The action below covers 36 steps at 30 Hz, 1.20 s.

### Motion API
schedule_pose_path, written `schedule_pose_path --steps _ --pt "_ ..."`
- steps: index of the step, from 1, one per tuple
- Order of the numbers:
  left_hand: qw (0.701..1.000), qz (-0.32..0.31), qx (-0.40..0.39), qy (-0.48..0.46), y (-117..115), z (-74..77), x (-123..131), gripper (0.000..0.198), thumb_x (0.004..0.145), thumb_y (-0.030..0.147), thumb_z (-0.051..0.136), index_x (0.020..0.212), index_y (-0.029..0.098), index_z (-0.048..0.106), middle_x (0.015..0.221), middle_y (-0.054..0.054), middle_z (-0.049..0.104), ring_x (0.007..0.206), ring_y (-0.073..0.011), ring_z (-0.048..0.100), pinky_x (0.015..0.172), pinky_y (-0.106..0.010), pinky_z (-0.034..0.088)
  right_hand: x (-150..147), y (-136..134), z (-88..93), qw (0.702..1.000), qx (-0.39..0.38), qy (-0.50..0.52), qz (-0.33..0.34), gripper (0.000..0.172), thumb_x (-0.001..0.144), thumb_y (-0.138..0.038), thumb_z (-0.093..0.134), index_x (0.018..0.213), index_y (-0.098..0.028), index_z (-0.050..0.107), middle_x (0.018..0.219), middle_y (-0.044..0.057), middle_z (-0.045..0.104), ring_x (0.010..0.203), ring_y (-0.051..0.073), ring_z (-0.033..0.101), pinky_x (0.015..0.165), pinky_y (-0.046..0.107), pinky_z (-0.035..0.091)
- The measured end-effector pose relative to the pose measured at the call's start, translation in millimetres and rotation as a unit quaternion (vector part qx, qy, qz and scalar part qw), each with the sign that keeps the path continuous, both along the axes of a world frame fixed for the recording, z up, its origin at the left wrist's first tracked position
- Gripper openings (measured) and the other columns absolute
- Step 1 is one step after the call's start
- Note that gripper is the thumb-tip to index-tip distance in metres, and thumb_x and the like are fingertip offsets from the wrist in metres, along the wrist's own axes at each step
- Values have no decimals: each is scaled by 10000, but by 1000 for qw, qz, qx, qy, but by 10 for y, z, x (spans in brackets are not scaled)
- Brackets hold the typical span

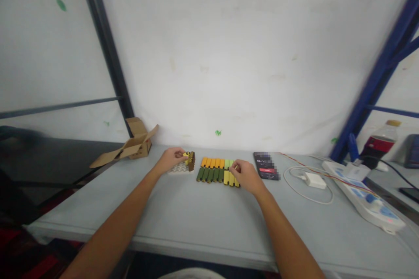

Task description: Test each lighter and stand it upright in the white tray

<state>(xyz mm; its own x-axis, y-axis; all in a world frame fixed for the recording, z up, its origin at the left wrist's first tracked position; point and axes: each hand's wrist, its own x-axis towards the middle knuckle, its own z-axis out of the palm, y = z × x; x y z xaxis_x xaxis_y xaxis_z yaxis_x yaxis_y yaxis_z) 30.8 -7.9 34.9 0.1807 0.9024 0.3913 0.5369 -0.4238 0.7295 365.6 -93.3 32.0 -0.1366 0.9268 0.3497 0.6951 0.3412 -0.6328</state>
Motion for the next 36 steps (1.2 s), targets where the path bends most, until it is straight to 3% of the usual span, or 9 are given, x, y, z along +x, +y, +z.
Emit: schedule_pose_path --steps 9,14,19,23,26,30,33,36 --pt "999 27 46 -8 -2 -29 46 256 642 395 753 755 183 664 647 -10 681 635 -172 621 630 -279 484 50 2 2 1000 0 -30 -8 215 853 -335 517 784 -169 634 625 17 617 574 151 542 560 263 336" --pt "999 25 31 -13 -9 -18 48 242 630 374 759 706 180 636 620 -7 662 596 -162 598 595 -273 467 64 -2 15 998 -13 -54 -4 232 868 -348 517 771 -170 631 628 23 617 582 157 541 566 271 339" --pt "999 20 28 10 17 -54 53 180 643 315 733 718 183 634 597 15 636 580 -150 586 579 -258 447 164 0 -26 996 -28 -86 25 145 822 -188 532 880 -154 661 748 50 659 683 179 597 644 283 416" --pt "999 38 13 19 25 -83 75 174 628 270 737 716 191 609 599 18 637 593 -159 605 592 -262 457 258 -10 -109 990 -24 -110 90 416 670 12 515 1010 -150 691 1053 103 677 955 212 624 886 323 454" --pt "998 52 17 4 16 -93 83 225 623 293 753 713 200 569 620 14 646 615 -164 621 606 -268 472 284 -36 -114 987 -43 -109 106 522 625 49 501 1063 -161 691 1070 93 674 963 209 622 902 325 461" --pt "999 32 4 0 7 -93 58 246 603 292 748 743 203 566 641 11 661 630 -171 635 617 -276 491 301 -75 -58 984 -53 -123 115 432 616 26 564 967 -174 717 996 82 673 903 217 617 853 326 473" --pt "1000 -15 -18 5 9 -76 -3 261 597 237 698 833 202 592 689 10 691 649 -178 653 637 -285 504 334 -96 -23 980 -49 -131 141 372 623 -7 618 912 -207 738 981 68 672 939 232 602 891 348 455" --pt "1000 -11 -21 11 27 -60 -85 277 611 202 635 885 208 596 720 5 718 691 -192 669 665 -293 507 382 -107 -3 973 -63 -142 168 304 651 -74 666 897 -229 757 974 65 677 964 252 599 929 385 438"
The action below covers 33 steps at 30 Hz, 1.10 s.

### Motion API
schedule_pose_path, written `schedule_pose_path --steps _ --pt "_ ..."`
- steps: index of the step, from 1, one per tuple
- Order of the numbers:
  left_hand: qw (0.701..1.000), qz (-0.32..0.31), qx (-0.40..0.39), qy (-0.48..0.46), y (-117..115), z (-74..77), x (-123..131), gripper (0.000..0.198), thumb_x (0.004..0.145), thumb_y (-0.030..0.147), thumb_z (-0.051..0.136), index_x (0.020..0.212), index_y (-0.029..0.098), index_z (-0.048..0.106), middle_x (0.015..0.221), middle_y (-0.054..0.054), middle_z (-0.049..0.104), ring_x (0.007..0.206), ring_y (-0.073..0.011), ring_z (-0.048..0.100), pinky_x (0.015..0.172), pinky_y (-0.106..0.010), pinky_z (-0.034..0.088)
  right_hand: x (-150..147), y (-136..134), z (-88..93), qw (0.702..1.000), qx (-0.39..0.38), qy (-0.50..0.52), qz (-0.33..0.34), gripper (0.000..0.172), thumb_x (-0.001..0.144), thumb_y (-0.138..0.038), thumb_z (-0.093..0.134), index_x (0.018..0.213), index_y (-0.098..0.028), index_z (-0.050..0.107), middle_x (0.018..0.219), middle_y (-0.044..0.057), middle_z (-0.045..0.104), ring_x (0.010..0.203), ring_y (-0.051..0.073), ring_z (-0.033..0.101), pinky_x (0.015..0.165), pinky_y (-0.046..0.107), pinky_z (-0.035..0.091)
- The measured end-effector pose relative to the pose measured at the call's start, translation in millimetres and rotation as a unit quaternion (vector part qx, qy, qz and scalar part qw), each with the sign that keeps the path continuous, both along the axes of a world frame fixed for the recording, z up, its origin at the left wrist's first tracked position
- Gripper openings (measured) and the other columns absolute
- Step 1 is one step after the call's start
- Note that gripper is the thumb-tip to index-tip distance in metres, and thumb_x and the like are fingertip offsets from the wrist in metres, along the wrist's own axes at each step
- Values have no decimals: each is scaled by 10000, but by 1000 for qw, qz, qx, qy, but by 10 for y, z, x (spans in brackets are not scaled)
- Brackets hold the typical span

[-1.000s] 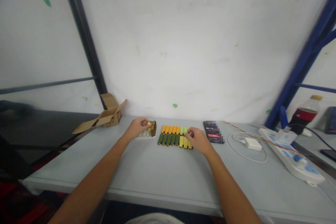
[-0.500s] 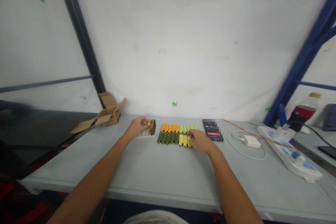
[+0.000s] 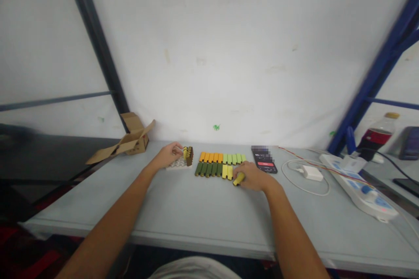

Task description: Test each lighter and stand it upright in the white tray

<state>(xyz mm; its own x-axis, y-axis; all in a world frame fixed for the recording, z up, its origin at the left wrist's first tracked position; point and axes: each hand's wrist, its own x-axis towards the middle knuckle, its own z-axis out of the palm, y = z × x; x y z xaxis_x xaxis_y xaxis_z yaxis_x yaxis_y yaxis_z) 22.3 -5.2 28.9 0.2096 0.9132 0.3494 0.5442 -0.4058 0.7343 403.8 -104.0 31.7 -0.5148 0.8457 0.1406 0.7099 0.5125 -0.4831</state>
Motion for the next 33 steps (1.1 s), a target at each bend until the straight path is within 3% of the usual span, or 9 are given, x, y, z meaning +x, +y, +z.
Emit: schedule_pose_path --steps 5,8,12,15,19,23,27,30,33 --pt "999 45 11 21 65 -26 -117 298 674 229 580 969 193 604 753 -20 731 718 -201 682 682 -297 508 85 7 -22 999 -27 30 17 238 695 -166 689 916 -235 743 998 66 690 983 263 607 952 414 435" --pt "997 71 19 37 101 -55 -159 298 712 250 548 994 182 614 766 -35 730 709 -201 680 657 -288 498 119 30 -41 997 -37 57 -23 132 841 -270 585 902 -197 677 912 82 693 877 236 621 843 380 474" --pt "994 92 17 47 127 -81 -184 290 715 250 544 983 181 633 767 -41 732 692 -201 669 637 -282 479 73 50 15 984 -55 157 -70 285 968 -441 415 890 -194 534 780 42 640 675 167 575 639 297 455" --pt "995 86 7 49 137 -106 -187 301 697 256 555 976 185 643 765 -36 733 674 -199 659 623 -280 469 -85 65 78 951 -42 296 -76 331 945 -518 446 869 -201 505 677 -25 527 581 122 471 552 251 383" --pt "995 81 -1 59 148 -139 -186 308 678 261 564 963 185 653 728 -21 722 647 -194 644 613 -276 465 -347 116 57 881 -68 456 -108 451 867 -613 518 789 -172 573 578 -55 386 514 102 364 492 249 296" --pt "994 87 -2 65 159 -139 -192 304 686 255 545 960 183 656 729 -24 722 646 -190 648 604 -269 460 -480 140 -9 857 -86 480 -169 501 788 -670 565 649 -193 498 529 -55 375 462 90 342 449 242 266" --pt "992 102 10 71 159 -126 -201 291 705 284 538 951 185 658 739 -29 722 649 -196 652 601 -273 457 -512 86 28 838 -161 479 -205 457 818 -624 493 615 -222 417 463 -71 333 372 73 261 369 226 178" --pt "992 101 15 72 150 -124 -201 279 713 299 538 936 187 663 741 -32 724 660 -201 656 618 -280 461 -540 16 102 840 -181 465 -212 464 830 -602 469 568 -234 363 429 -97 230 348 56 172 355 216 123" --pt "991 97 17 87 143 -120 -189 257 722 306 540 912 194 672 724 -27 720 640 -197 647 616 -281 455 -577 -55 167 851 -158 460 -199 457 829 -576 461 545 -238 344 429 -90 228 353 58 173 354 216 136"
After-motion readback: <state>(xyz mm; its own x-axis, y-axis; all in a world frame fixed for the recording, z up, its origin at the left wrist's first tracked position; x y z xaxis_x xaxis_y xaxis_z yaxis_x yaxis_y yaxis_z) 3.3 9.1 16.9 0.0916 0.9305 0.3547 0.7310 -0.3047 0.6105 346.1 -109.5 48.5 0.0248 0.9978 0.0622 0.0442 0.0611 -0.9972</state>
